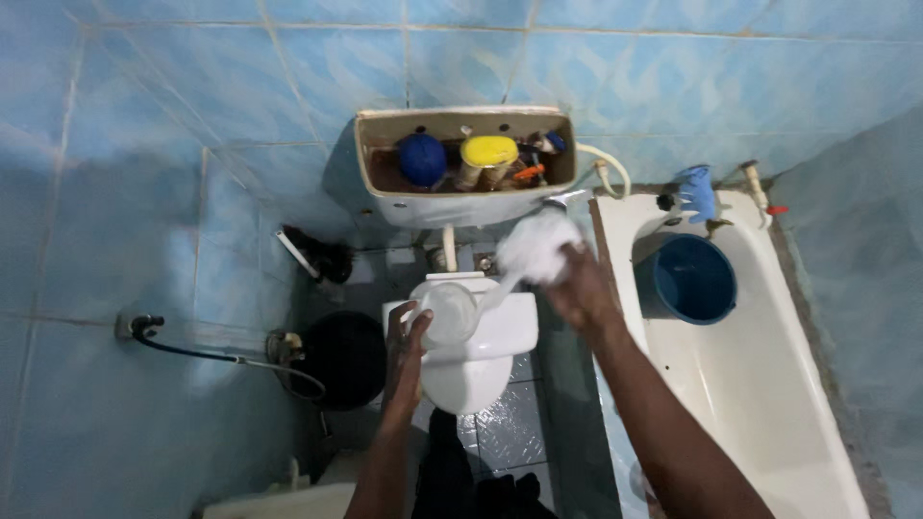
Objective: The person wipes the interior of a toilet tank with a cloth, scrubs it with a brush, pours water from a cup to rinse the basin, and places the tank lid back onto the unit while holding a connector wire.
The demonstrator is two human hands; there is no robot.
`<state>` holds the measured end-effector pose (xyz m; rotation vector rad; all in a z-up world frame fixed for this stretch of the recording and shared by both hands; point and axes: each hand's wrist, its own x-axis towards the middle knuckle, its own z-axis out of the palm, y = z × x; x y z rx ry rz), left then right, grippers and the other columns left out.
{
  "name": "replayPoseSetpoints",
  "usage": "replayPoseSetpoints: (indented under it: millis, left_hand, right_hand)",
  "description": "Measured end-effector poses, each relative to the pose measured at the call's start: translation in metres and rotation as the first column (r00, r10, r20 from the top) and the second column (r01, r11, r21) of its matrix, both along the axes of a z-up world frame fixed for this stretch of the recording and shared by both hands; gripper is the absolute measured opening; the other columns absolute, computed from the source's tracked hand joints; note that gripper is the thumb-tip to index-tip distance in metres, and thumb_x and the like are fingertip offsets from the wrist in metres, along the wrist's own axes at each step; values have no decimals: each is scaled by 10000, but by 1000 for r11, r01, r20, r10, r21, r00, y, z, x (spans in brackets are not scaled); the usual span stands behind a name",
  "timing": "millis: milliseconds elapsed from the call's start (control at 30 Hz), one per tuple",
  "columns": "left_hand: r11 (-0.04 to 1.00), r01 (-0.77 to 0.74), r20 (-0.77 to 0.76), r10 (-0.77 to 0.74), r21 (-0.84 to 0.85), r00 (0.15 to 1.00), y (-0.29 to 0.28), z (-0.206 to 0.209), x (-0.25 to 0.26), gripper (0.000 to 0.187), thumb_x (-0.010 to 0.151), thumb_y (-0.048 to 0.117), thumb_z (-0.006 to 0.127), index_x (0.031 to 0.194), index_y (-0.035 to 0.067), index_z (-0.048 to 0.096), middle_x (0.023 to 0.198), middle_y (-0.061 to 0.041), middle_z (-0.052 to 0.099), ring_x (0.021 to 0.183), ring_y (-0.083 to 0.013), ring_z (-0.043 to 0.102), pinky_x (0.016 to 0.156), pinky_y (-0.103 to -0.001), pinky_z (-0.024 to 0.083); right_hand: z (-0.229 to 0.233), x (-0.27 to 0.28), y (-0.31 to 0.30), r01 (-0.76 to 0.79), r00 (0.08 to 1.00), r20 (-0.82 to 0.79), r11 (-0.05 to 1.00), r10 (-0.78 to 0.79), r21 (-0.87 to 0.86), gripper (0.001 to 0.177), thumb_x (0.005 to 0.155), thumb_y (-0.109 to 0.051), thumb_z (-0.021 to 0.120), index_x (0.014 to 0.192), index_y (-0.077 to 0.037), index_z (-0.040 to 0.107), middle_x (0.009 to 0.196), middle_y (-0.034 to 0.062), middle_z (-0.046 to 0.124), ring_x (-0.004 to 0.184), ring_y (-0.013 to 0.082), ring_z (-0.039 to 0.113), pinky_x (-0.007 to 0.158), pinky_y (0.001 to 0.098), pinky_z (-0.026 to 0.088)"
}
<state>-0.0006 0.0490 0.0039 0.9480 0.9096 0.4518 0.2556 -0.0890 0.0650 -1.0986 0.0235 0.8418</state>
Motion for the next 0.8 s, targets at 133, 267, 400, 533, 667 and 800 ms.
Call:
replayPoseSetpoints:
  millis: [133,267,400,533,667,800]
  left_hand:
    - [999,-36,-55,38,35,998,33,-19,-3,649,859,442,709,1393,127,515,1312,-106,583,1170,-237,579,937,-393,490]
    - [994,-99,29,98,43,995,41,-40,-20,711,854,463,728,1399,57,521,1307,-155,578,1147,-264,568,903,-404,476]
    - [996,-85,-201,78,-28,977,50,-52,-39,793,800,538,671,1451,127,482,1370,-108,548,1203,-275,537,904,-464,455]
    - [996,2,-286,-26,-84,958,63,-60,-56,818,782,573,633,1461,148,468,1395,-142,504,1271,-353,537,962,-558,486]
    - [996,11,-249,-33,-88,968,74,-67,-65,863,777,595,652,1477,138,439,1420,-178,482,1333,-362,492,1048,-561,441]
    - [994,-8,-233,-16,-105,972,82,-71,-68,861,795,610,638,1484,142,420,1444,-146,458,1354,-352,463,1087,-569,397]
  right_hand:
    - [-114,109,59,208,978,-82,941,-193,267,306,991,-183,459,1204,30,511,1108,210,661,972,334,706,828,439,635]
    - [-212,83,161,263,956,-192,938,-222,224,295,938,-279,621,1140,-65,607,1068,139,684,966,318,695,823,464,634]
    - [-238,26,215,276,388,666,609,637,-744,611,838,-512,814,1155,-17,649,1116,223,713,1011,334,696,899,406,579]
    - [-260,74,159,148,196,711,697,675,-702,564,803,-413,803,1171,-7,670,1088,222,703,986,332,678,854,412,561]
    - [-266,158,101,75,571,735,867,367,-492,296,880,-199,703,1108,-21,637,1020,152,641,901,286,606,745,392,519]
    - [-282,156,103,120,757,644,944,112,-306,181,880,-55,610,1059,-42,634,980,88,621,864,252,578,673,373,514]
